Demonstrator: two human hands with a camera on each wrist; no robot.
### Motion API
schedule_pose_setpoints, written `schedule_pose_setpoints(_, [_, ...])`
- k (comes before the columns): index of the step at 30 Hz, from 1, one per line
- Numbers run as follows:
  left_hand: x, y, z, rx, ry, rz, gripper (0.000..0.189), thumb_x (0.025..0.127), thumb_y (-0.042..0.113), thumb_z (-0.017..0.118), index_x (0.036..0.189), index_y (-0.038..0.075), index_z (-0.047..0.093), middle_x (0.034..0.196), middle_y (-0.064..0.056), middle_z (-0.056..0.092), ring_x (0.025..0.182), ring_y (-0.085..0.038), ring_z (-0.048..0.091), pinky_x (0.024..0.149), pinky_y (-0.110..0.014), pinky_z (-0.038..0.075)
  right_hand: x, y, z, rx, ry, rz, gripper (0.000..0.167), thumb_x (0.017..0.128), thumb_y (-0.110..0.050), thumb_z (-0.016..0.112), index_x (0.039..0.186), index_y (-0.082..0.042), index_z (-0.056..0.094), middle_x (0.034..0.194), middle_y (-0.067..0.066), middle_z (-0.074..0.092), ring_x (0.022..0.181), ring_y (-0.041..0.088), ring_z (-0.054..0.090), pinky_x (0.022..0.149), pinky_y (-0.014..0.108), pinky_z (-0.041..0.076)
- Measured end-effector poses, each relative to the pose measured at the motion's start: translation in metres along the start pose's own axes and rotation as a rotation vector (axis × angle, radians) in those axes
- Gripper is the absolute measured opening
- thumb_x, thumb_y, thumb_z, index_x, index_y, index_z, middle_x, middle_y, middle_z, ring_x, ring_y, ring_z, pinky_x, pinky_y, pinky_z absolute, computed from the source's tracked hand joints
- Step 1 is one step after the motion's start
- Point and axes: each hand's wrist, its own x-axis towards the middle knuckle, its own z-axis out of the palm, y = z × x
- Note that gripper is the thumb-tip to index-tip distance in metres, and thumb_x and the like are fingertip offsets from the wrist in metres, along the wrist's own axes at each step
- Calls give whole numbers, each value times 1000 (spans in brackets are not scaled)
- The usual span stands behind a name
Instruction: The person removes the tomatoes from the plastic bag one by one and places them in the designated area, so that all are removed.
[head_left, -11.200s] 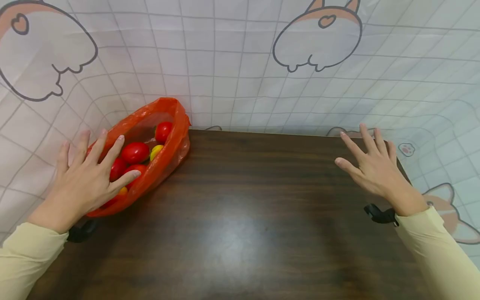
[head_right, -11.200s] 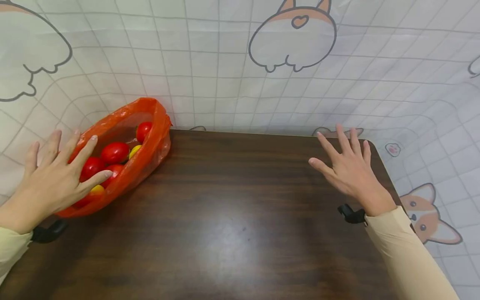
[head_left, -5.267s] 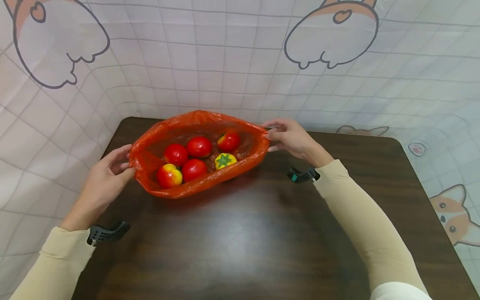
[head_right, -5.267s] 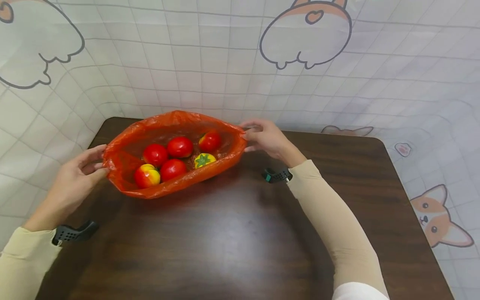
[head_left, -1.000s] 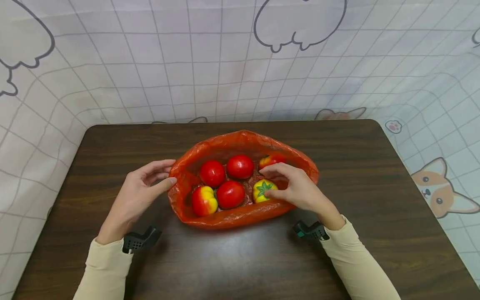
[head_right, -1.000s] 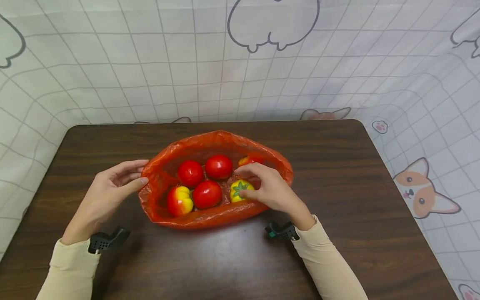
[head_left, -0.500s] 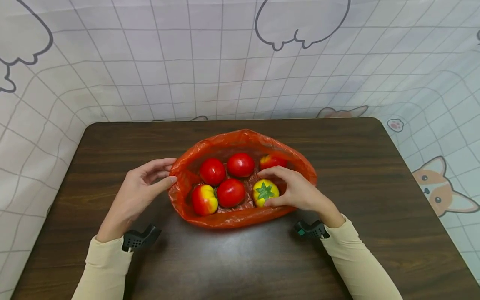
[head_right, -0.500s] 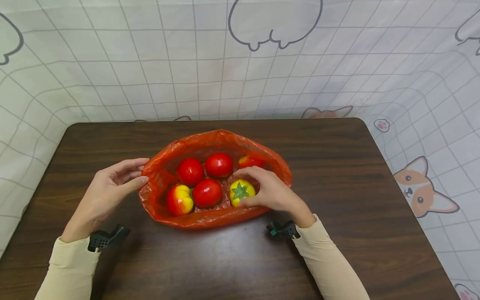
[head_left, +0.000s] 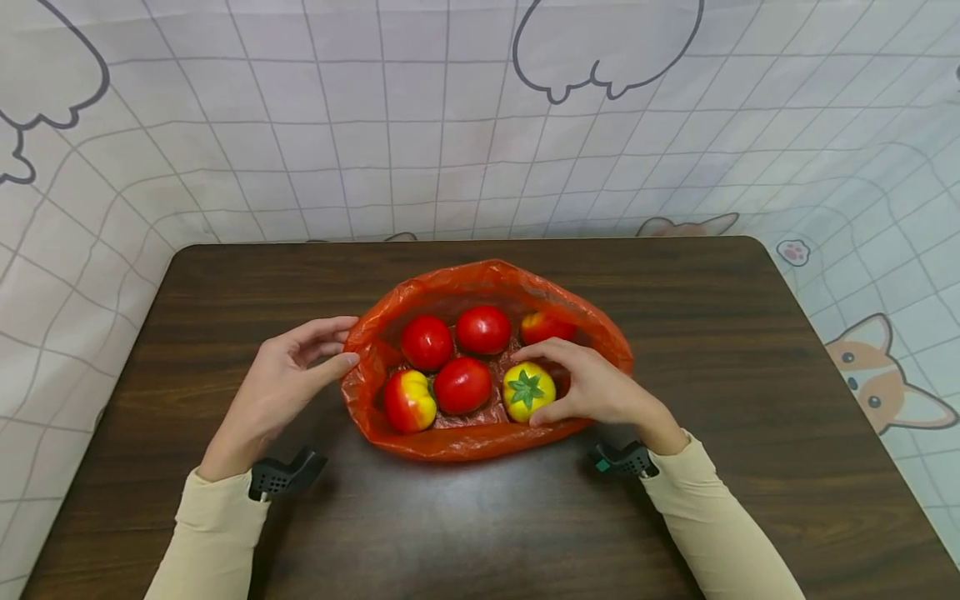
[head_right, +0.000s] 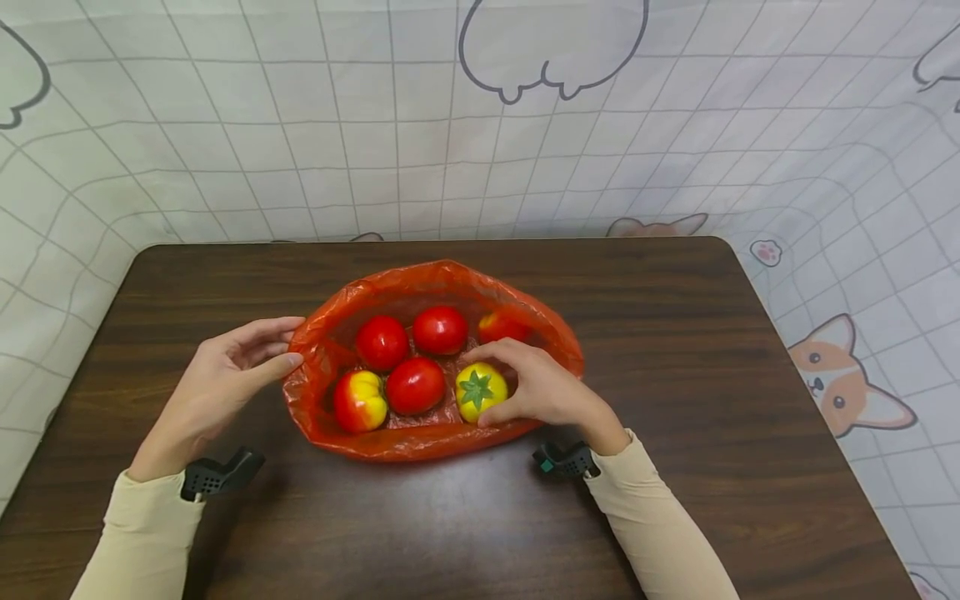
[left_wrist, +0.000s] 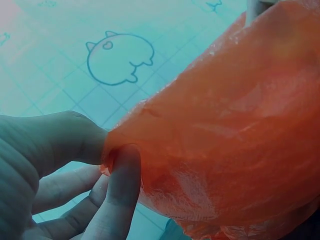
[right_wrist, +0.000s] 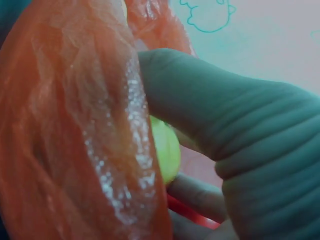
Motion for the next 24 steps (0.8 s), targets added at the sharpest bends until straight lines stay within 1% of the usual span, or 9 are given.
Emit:
schedule_pose_setpoints(3, [0, 0, 0, -2, 1, 2, 52, 97, 36, 73, 144, 21, 59, 135, -6, 67, 112, -6, 67, 90, -14, 57, 2, 3, 2, 39, 9, -2, 72, 76, -26, 93, 139, -14, 58, 139, 2, 61, 125, 22, 61, 107, 44, 56])
schedule_pose_setpoints(7, [0, -1, -1, -1, 2, 4, 51, 97, 36, 73, 144, 20, 59, 135, -7, 67, 112, -5, 67, 90, -14, 57, 3, 5, 3, 68, 9, 7, 67, 76, -25, 93, 133, -15, 59, 135, 3, 61, 125, 23, 62, 107, 42, 56])
schedule_pose_setpoints(13, [1, 0, -1, 8, 0, 0, 51, 97, 36, 73, 144, 21, 59, 136, -6, 67, 112, -5, 66, 90, -14, 57, 3, 4, 2, 38, 18, 22, 64, 76, -28, 93, 131, -18, 61, 133, 1, 62, 122, 21, 62, 104, 41, 58])
schedule_pose_setpoints(24, [0, -1, -1, 16, 5, -4, 51, 97, 37, 72, 144, 22, 59, 135, -6, 67, 112, -6, 66, 90, -14, 57, 1, 3, -1, 8, 16, 20, 69, 75, -29, 94, 134, -18, 61, 134, 1, 62, 120, 20, 62, 102, 40, 59])
